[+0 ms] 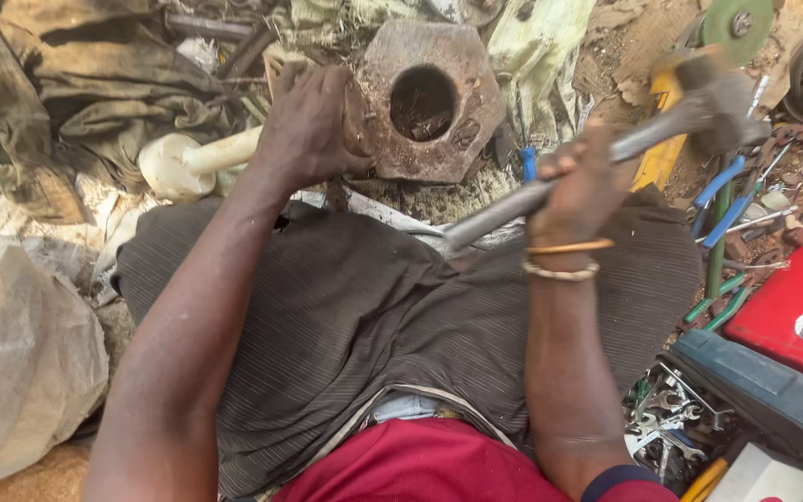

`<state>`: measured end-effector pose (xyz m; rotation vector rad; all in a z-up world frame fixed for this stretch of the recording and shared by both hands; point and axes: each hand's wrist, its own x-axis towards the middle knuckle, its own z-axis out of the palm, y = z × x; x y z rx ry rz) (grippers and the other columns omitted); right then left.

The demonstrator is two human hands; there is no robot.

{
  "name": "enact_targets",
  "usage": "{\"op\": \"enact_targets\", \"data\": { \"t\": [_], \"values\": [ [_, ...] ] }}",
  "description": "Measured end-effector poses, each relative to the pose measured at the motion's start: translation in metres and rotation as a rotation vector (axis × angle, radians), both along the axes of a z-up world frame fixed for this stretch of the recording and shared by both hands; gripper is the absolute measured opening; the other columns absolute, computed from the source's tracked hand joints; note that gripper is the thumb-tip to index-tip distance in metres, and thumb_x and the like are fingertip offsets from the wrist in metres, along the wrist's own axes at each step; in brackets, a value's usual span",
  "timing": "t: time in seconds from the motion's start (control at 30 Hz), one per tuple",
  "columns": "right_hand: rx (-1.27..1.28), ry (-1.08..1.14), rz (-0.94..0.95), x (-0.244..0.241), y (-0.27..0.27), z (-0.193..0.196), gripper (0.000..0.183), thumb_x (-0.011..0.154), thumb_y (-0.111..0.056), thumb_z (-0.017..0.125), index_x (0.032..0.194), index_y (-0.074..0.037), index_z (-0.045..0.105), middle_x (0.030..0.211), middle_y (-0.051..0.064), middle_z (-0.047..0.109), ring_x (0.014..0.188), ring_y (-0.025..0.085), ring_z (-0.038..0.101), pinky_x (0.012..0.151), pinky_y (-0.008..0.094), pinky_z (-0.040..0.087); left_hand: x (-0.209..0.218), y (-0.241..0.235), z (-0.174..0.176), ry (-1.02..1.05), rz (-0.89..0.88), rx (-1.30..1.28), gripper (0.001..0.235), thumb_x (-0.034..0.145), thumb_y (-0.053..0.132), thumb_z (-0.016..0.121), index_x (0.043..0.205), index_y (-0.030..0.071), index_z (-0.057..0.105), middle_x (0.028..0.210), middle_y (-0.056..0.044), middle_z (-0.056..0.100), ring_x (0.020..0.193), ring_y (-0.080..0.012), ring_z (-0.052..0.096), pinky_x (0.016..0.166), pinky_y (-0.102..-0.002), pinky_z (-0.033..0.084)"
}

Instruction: The person sits on the ground and uses a hammer and chisel to remove a stuck metal component from a larger assembly. They then use an angle grinder to cut and smooth the metal, followed by a screwdriver to pry and adjust parts. The person works on the metal part throughout the clip.

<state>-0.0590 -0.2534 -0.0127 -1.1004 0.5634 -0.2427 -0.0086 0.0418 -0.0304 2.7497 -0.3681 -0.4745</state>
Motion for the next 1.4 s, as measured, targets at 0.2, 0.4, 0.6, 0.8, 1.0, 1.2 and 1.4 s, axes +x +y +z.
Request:
{"op": "enact_targets", "data": {
  "t": [0.2,0.4,0.6,0.8,1.0,1.2,1.4],
  "values": [
    [-0.041,0.359,0.913,-0.034,0.07,-0.002,0.029,0.095,-0.009,0.069,0.115,-0.005,0.048,0.073,0.001,0.054,0.045,0.006,0.05,0.036,0.02,0.047,0.0,0.005,0.003,0.063,0.015,0.028,0.078,0.068,0.04,0.094,0.127,0.007,0.054,0.122,-0.015,0.058,0.122,-0.0326,0.052,0.116,-0.048,0.035],
    [-0.149,0.09,0.147,-0.004,-0.014,0.022,0.02,0.099,-0.006,0.065,0.11,-0.006,0.049,0.071,0.001,0.053,0.046,0.008,0.051,0.037,0.022,0.046,-0.007,-0.004,0.002,-0.192,-0.073,-0.071,0.109,0.052,0.048,0.101,0.132,-0.003,0.048,0.118,-0.019,0.057,0.119,-0.0361,0.051,0.116,-0.049,0.032],
    [-0.072,0.017,0.238,-0.038,0.046,-0.021,0.011,0.11,-0.012,0.05,0.109,-0.001,0.052,0.072,0.001,0.053,0.051,0.009,0.051,0.041,0.023,0.045,-0.005,-0.004,-0.004,-0.106,-0.052,-0.04,0.104,0.06,0.051,0.099,0.132,-0.003,0.048,0.12,-0.019,0.057,0.12,-0.0352,0.053,0.116,-0.047,0.036],
    [0.006,0.37,0.809,-0.045,0.054,0.02,0.034,0.09,-0.007,0.066,0.121,-0.016,0.054,0.069,-0.003,0.053,0.043,0.005,0.048,0.035,0.02,0.044,0.0,-0.005,0.0,-0.178,-0.05,-0.065,0.107,0.051,0.047,0.1,0.13,-0.003,0.048,0.12,-0.023,0.057,0.125,-0.0407,0.048,0.119,-0.053,0.026],
    [0.048,-0.01,-0.049,0.007,-0.045,0.014,0.011,0.104,-0.008,0.062,0.099,-0.008,0.053,0.069,0.0,0.054,0.052,0.008,0.053,0.045,0.022,0.049,-0.004,-0.002,-0.008,-0.126,-0.024,-0.127,0.098,0.057,0.042,0.099,0.127,-0.002,0.046,0.125,-0.023,0.055,0.129,-0.0398,0.049,0.119,-0.05,0.031],
    [0.142,0.39,0.573,-0.041,0.061,-0.02,0.032,0.095,-0.015,0.048,0.126,-0.026,0.051,0.083,-0.001,0.07,0.043,0.009,0.046,0.036,0.023,0.041,-0.001,-0.001,0.001,-0.187,-0.047,-0.158,0.103,0.054,0.043,0.103,0.126,-0.005,0.046,0.12,-0.024,0.055,0.128,-0.042,0.047,0.122,-0.05,0.028],
    [-0.093,0.345,0.674,-0.03,0.046,0.03,0.023,0.093,-0.011,0.069,0.108,-0.005,0.053,0.071,-0.003,0.054,0.046,0.005,0.049,0.038,0.018,0.046,-0.004,0.016,0.007,-0.022,0.054,-0.099,0.109,0.05,0.037,0.103,0.134,0.0,0.045,0.125,-0.021,0.054,0.124,-0.0357,0.047,0.11,-0.048,0.037]
  ]
}}
